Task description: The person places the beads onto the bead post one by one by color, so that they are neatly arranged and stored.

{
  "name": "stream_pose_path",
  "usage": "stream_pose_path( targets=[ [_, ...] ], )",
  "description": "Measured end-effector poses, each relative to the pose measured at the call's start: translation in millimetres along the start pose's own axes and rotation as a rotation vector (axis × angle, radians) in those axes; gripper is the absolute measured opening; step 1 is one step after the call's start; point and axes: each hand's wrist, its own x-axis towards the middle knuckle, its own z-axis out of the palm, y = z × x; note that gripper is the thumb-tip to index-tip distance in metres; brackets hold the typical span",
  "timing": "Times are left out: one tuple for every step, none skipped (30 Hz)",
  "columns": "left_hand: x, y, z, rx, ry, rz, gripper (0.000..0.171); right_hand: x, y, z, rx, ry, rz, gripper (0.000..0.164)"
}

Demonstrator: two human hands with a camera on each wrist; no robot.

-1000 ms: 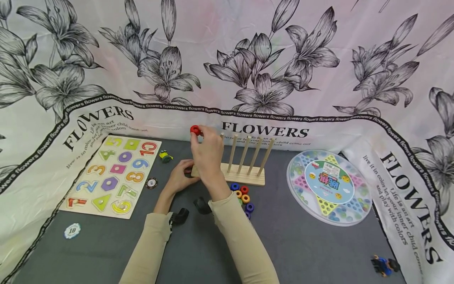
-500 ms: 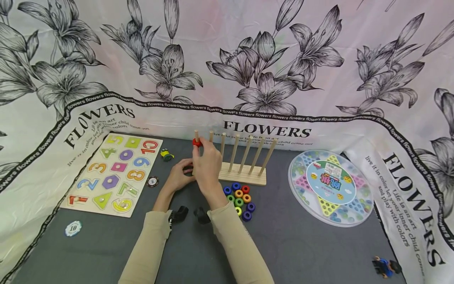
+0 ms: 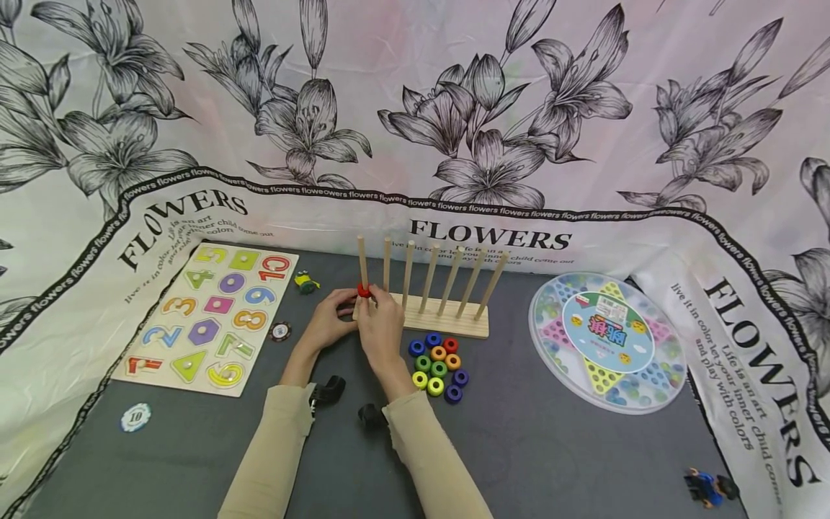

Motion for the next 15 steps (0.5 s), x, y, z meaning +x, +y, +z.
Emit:
stream_pose_path(
  targets=[
    [0.1,0.0,0.3,0.0,0.0,-0.004,0.064,-1.4,3.6,0.9,0.0,-0.006,0.007,0.024],
    [0.3,0.2,0.5,-0.001,0.001,-0.006,0.063,-2.9,6.6,1.6,-0.005,-0.011,0.011,0.023],
    [0.5,0.4,0.5,-0.002,0.001,-0.006,0.063,-4.0,9.3,2.1,-0.013,-0.016,0.015,0.023],
    [0.8,0.3,0.6,-0.001,0.0,-0.008,0.063,-4.7,11.7,2.7,-0.025,-0.02,0.017,0.022],
    [0.7,0.8,0.4,0.0,-0.001,-0.007,0.063,-5.2,13.4,2.9,-0.035,-0.026,0.02,0.022],
    [0.8,0.8,0.3,0.0,0.0,-0.007,0.063,-5.6,14.8,3.0,-0.047,-0.029,0.02,0.021],
    [0.9,0.8,0.2,-0.001,0.002,-0.007,0.063,-5.9,16.0,3.0,-0.061,-0.031,0.016,0.02],
    [1.0,0.8,0.2,-0.003,0.003,-0.005,0.063,-6.0,16.9,2.9,-0.072,-0.034,0.017,0.019],
    [0.8,0.9,0.1,-0.003,0.004,-0.005,0.064,-5.9,17.8,2.7,-0.079,-0.039,0.02,0.019],
    [0.6,1.2,0.1,-0.004,0.005,-0.006,0.064,-5.9,18.3,2.2,-0.084,-0.042,0.021,0.018],
    [0.3,1.3,0.1,-0.006,0.005,-0.007,0.065,-5.9,18.7,1.7,-0.092,-0.047,0.022,0.017],
    [0.2,1.1,0.2,-0.007,0.005,-0.01,0.065,-5.8,19.1,1.3,-0.101,-0.052,0.024,0.016],
    [0.0,1.0,0.3,-0.007,0.005,-0.011,0.065,-5.7,19.4,1.1,-0.108,-0.057,0.026,0.016],
    [-0.2,0.9,0.3,-0.007,0.003,-0.01,0.065,-5.8,19.5,0.6,-0.115,-0.062,0.028,0.016],
    [-0.4,0.6,0.2,-0.006,0.001,-0.009,0.065,-5.9,19.5,0.1,-0.121,-0.068,0.028,0.016]
  ],
)
